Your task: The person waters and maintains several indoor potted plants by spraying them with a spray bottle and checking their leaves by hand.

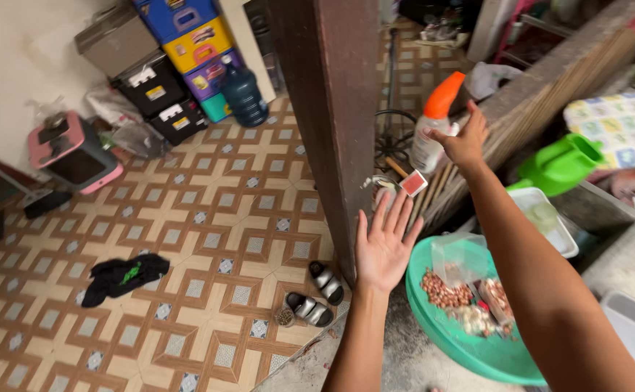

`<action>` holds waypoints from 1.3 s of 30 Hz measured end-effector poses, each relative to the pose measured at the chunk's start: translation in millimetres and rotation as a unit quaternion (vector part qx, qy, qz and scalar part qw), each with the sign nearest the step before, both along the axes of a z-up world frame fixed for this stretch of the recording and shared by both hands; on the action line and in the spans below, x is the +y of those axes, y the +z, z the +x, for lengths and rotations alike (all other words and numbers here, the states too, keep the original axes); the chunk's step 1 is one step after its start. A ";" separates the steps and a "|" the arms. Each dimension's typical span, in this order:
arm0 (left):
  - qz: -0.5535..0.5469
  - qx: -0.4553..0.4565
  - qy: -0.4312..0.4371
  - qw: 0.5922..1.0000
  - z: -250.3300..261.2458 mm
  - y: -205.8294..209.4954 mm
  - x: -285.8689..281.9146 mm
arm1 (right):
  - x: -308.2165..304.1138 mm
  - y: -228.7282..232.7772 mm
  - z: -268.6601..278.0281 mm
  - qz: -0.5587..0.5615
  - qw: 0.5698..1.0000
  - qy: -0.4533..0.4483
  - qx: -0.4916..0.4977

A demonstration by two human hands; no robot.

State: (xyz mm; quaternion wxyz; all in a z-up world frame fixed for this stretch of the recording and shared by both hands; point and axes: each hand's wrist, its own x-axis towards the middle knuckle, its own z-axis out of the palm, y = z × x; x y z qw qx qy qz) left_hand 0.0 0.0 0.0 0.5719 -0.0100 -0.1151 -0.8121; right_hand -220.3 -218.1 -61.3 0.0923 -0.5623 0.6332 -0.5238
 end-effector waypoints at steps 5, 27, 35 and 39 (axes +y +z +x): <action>0.010 -0.013 0.035 0.999 -0.9 -7.9 -7.4 | -26.0 17.5 17.1 -0.032 0.999 0.006 0.035; -0.005 0.005 0.302 0.953 20.3 1.3 53.6 | 201.3 180.3 47.7 -0.017 0.787 0.534 -0.308; -0.028 0.048 0.542 0.839 163.5 -13.8 201.0 | 268.8 134.5 276.2 0.147 0.547 0.787 -0.245; -0.055 0.065 0.652 0.753 232.3 -24.7 306.3 | 347.7 117.3 384.2 0.162 0.425 0.865 -0.210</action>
